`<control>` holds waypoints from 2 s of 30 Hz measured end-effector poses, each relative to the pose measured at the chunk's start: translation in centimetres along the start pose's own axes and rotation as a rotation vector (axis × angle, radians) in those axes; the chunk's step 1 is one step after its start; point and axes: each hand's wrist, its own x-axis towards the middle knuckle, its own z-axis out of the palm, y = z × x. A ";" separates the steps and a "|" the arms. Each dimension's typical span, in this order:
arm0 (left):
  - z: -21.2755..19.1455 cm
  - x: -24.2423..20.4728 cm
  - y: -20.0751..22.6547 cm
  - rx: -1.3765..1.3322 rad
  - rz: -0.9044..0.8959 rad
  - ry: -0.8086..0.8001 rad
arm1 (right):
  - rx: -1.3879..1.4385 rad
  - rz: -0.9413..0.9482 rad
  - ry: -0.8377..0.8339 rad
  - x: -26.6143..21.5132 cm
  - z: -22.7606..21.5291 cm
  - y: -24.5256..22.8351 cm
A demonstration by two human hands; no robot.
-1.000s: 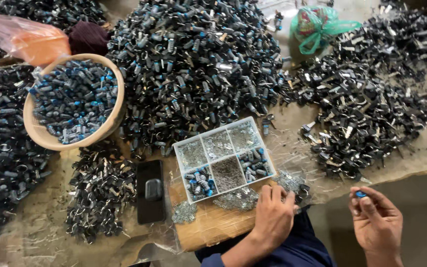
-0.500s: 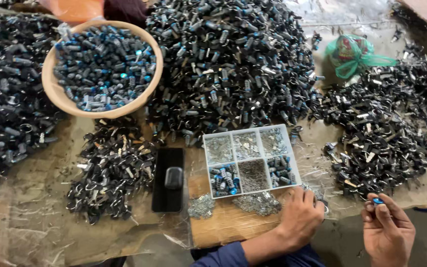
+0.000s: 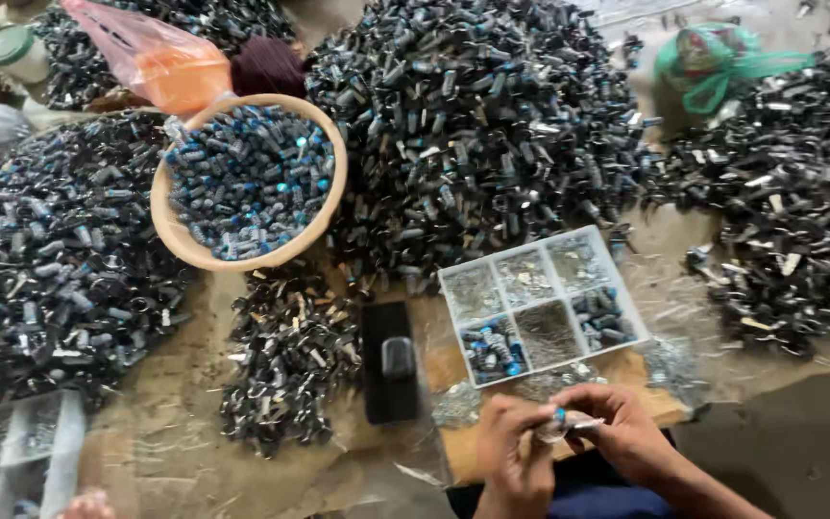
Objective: The person assembles small keyring components by hand, inserting metal pins into blue and gray plastic housings and attaching split rings. They repeatedly pick parts from a compartmentalized tray and piles on the table, then place finished keyrings into a basket.
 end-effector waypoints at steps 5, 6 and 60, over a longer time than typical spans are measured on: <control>-3.2 -1.3 -0.6 -0.096 -0.265 0.187 | 0.135 0.089 -0.135 1.7 3.1 -0.4; -3.6 -0.9 -1.0 -0.013 -0.218 0.160 | 0.135 0.078 -0.161 2.2 3.3 -0.7; 6.5 9.7 -5.0 1.317 -0.060 -0.642 | -1.510 -0.354 -0.163 7.6 -4.8 -15.9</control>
